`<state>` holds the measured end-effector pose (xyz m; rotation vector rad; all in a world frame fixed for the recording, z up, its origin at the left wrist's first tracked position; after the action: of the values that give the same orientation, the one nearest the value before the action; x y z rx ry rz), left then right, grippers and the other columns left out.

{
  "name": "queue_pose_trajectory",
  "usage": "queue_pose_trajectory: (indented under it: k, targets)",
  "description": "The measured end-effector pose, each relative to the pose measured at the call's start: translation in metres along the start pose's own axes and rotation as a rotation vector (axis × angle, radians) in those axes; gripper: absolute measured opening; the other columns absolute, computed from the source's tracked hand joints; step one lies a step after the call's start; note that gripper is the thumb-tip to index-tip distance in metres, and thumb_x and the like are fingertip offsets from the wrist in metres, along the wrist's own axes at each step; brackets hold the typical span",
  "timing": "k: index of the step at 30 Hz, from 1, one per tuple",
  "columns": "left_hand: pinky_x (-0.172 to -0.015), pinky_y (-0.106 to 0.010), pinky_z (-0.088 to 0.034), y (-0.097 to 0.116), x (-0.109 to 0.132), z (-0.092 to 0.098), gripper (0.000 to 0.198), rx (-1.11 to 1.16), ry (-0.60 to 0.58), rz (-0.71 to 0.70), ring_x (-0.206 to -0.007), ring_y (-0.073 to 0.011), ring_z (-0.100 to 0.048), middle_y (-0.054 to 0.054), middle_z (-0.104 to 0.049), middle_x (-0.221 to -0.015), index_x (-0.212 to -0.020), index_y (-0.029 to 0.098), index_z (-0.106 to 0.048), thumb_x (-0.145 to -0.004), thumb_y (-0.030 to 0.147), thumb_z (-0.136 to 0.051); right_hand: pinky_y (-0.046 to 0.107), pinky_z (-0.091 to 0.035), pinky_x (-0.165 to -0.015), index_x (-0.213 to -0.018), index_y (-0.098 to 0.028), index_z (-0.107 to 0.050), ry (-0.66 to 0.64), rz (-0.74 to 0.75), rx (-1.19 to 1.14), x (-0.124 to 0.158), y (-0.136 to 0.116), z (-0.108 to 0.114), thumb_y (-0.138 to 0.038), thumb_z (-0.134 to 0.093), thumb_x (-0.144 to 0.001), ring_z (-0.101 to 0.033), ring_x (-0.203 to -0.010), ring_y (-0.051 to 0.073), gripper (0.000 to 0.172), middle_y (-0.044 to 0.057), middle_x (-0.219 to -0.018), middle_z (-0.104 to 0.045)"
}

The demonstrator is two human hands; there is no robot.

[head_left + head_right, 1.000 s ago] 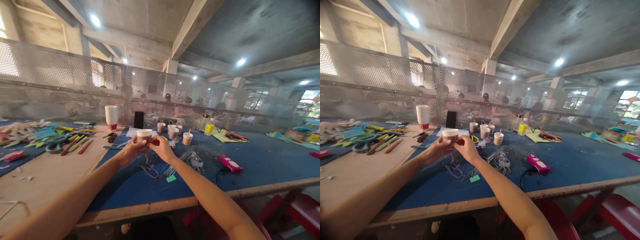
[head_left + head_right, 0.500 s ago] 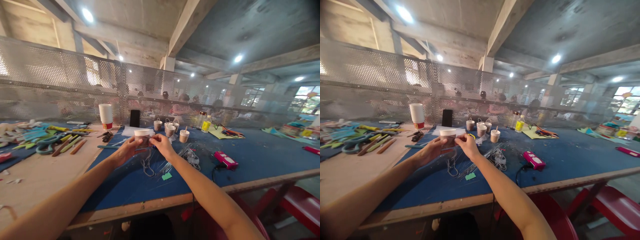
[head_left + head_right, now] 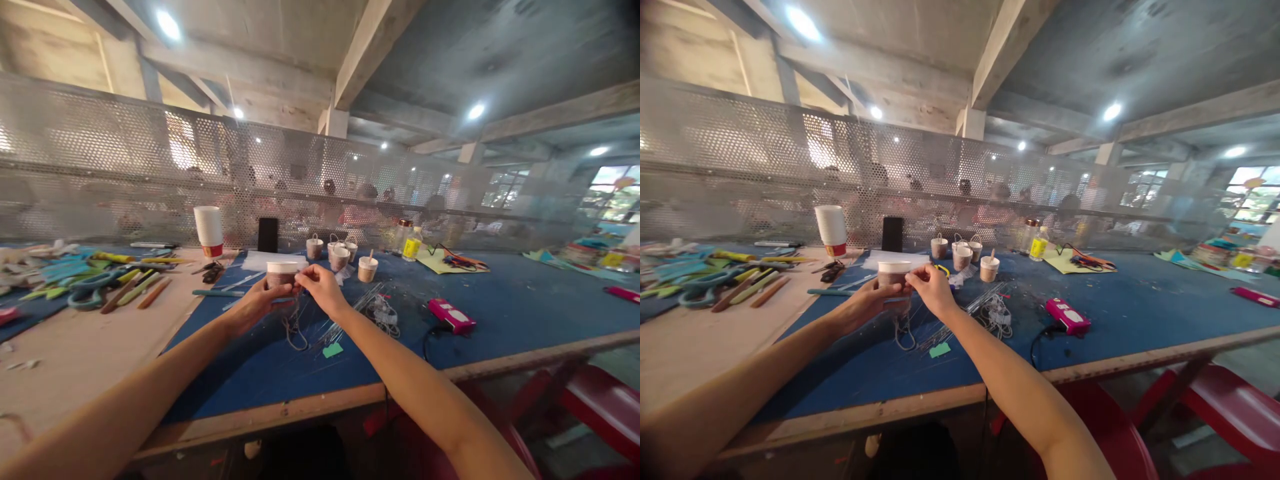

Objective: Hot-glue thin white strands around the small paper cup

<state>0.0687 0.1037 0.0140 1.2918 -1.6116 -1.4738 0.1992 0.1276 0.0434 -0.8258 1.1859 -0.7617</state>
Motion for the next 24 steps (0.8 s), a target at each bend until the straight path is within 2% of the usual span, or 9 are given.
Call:
queue_pose_trajectory:
  k: [14,24]
  targets:
    - [-0.097,-0.042,-0.051,0.0000,0.0012,-0.0011,0.033,0.011,-0.019,0.018,-0.110,-0.0287,-0.068,-0.014,-0.075,-0.116,-0.113,0.016,-0.072,-0.082,0.029,-0.076,0.031,-0.055,-0.075,-0.078,-0.022,-0.059,0.034,-0.031,-0.031,0.0003,0.0029,0.0035,-0.037,-0.068,-0.080,-0.070,-0.071,0.018,0.017,-0.001,-0.073,-0.070]
    - [-0.098,-0.042,-0.049,0.0001,0.0019,-0.0040,0.033,0.040,-0.051,0.021,-0.111,-0.0291,-0.067,-0.015,-0.074,-0.116,-0.113,0.015,-0.073,-0.082,0.027,-0.075,0.031,-0.055,-0.076,-0.077,-0.022,-0.059,0.045,-0.045,0.017,0.0000,0.0050,0.0060,-0.037,-0.068,-0.080,-0.070,-0.075,0.019,0.017,-0.001,-0.075,-0.070]
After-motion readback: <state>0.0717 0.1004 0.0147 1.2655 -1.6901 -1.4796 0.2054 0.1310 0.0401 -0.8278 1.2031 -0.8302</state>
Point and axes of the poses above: each hand's wrist, its own x-axis away from the middle knuckle, its own z-axis out of the back of the hand, y = z × x, the point moved 9 cm from there along -x, towards the middle knuckle
